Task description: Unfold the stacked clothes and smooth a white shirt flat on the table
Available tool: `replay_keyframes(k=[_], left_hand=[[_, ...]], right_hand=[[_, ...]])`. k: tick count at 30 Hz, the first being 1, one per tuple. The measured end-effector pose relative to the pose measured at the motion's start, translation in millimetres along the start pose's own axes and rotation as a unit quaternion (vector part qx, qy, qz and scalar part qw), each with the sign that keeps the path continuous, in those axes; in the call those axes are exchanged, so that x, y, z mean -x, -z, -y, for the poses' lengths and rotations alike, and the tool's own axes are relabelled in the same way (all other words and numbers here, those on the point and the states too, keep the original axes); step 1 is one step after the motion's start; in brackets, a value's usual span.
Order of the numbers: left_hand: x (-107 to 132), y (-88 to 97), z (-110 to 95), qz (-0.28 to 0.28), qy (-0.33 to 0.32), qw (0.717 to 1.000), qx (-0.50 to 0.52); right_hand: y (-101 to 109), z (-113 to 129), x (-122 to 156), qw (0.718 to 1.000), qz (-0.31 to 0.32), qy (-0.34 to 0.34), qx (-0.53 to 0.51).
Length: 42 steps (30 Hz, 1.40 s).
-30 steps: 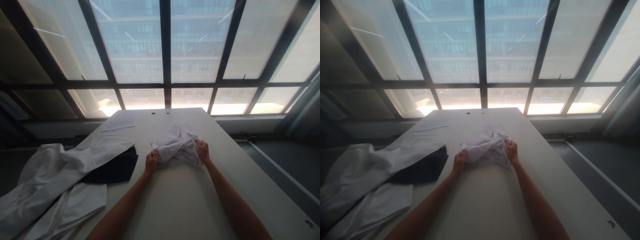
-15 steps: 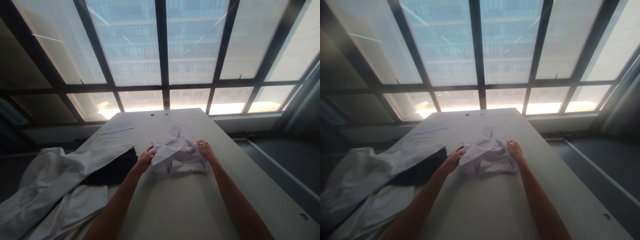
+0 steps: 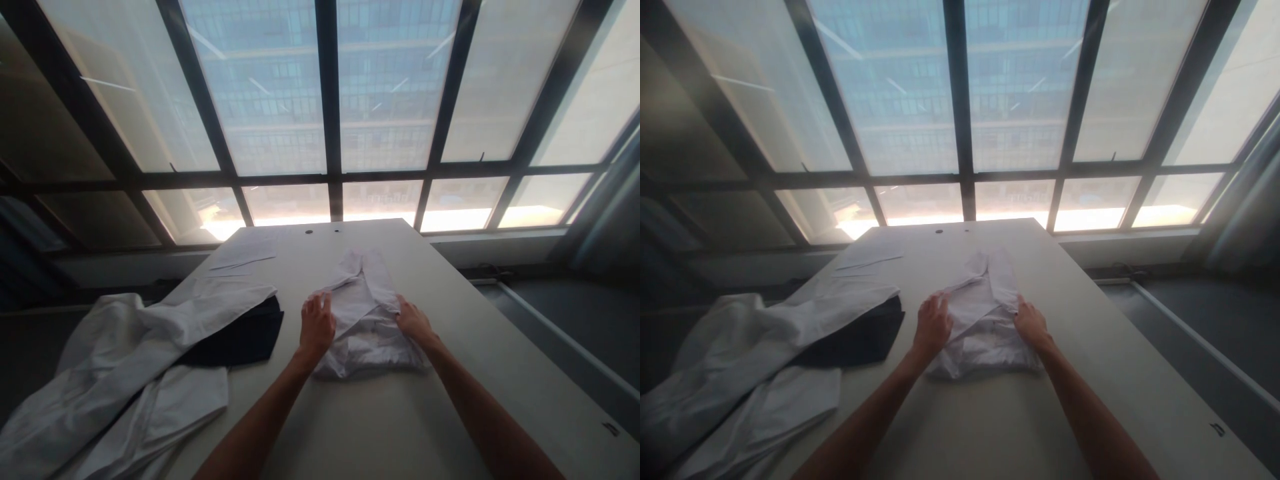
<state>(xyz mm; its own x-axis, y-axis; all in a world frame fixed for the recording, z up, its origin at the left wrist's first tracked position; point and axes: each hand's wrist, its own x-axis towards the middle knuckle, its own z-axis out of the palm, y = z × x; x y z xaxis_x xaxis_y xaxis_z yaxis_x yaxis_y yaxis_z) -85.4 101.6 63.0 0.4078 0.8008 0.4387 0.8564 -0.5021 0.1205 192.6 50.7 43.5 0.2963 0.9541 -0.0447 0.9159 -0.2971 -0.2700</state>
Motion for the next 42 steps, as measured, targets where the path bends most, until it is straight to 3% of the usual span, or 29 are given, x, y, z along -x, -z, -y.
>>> replay_keyframes(k=[3,6,10,14,20,23,27,29,33,36,39,42], left_hand=[[7.6,-18.8,-15.9,0.079,-0.101,0.989,0.072],[20.4,-41.4,-20.6,0.158,-0.159,0.971,0.089],[33.9,-59.1,-19.4,0.170,-0.212,0.960,0.062],[36.3,-60.5,-15.8,0.181,-0.225,0.956,0.054],[34.3,-47.9,-9.2,0.217,-0.244,0.940,0.095],[26.3,-37.8,-13.5,0.171,-0.197,0.954,0.149],[11.8,-35.2,-18.8,0.071,-0.093,0.979,0.165],[9.1,-40.4,-15.9,0.079,-0.080,0.983,0.143],[14.1,-53.1,-4.2,0.121,-0.083,0.984,0.106],[18.5,-57.4,-0.4,0.126,-0.081,0.984,0.093],[19.1,-59.1,-1.5,0.126,-0.078,0.985,0.089],[17.9,-61.4,-2.7,0.126,-0.082,0.985,0.088]], right_hand=[[1.4,-13.1,20.3,0.998,0.016,-0.003,0.065],[-3.4,-19.8,39.1,0.994,0.000,-0.005,0.109],[-17.9,-8.7,49.7,0.989,-0.062,0.077,0.111],[-30.2,10.3,47.5,0.983,-0.021,0.169,0.075],[-29.5,7.0,58.5,0.983,0.051,0.168,0.059],[-23.1,4.6,63.9,0.985,0.049,0.153,0.062],[-15.8,22.8,49.6,0.987,-0.017,0.149,0.051],[-14.6,36.0,33.9,0.986,-0.033,0.156,0.050],[-14.6,48.3,2.9,0.991,-0.004,0.125,0.049],[-10.6,34.0,-11.4,0.997,-0.050,0.057,0.024],[-3.2,1.0,-17.9,0.993,-0.113,-0.016,0.013],[-0.9,-36.0,-16.3,0.990,-0.122,-0.063,0.036]])
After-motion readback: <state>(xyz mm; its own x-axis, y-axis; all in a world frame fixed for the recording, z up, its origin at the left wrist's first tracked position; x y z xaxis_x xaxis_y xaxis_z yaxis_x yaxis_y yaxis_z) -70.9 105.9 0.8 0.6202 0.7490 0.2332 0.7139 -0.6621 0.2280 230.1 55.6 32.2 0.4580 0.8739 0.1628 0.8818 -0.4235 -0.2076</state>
